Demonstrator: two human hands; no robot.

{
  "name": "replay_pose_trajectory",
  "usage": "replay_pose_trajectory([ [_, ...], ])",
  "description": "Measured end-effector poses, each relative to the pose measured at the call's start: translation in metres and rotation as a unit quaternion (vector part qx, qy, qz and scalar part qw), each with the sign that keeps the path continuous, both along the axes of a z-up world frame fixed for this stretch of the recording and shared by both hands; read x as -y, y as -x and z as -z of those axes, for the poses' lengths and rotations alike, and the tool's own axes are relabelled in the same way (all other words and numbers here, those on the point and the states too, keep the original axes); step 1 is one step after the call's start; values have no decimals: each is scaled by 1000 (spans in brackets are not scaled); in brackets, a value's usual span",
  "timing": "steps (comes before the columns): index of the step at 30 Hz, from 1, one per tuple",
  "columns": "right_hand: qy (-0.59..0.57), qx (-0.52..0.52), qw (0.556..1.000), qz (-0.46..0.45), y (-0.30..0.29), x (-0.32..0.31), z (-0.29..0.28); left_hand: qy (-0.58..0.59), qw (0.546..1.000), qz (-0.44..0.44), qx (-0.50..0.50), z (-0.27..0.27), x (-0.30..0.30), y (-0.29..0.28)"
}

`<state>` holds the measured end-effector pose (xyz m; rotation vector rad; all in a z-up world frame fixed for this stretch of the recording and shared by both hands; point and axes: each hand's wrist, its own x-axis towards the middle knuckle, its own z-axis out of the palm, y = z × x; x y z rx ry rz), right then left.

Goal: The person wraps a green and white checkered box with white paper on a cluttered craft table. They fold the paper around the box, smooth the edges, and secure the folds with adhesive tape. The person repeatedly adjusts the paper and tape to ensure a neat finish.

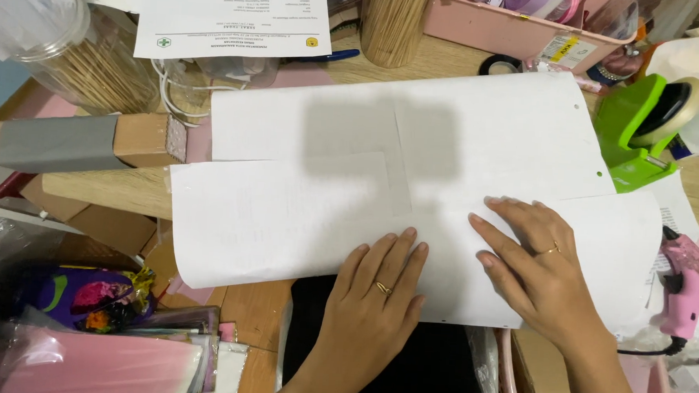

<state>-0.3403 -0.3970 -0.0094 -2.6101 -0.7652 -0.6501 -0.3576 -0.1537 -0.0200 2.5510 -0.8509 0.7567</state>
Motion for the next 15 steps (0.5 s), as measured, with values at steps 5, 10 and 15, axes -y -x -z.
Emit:
replay_pose_trajectory([
  [5, 32, 11, 999, 9, 2, 6, 13, 22, 1000, 5, -17, 3, 4, 1],
  [10, 30, 28, 999, 15, 2, 2, 9, -6, 1000, -20, -15, 3, 6, 0],
  [15, 17, 12, 1000, 15, 2, 3, 10, -17, 999, -25, -19, 0, 5, 0],
])
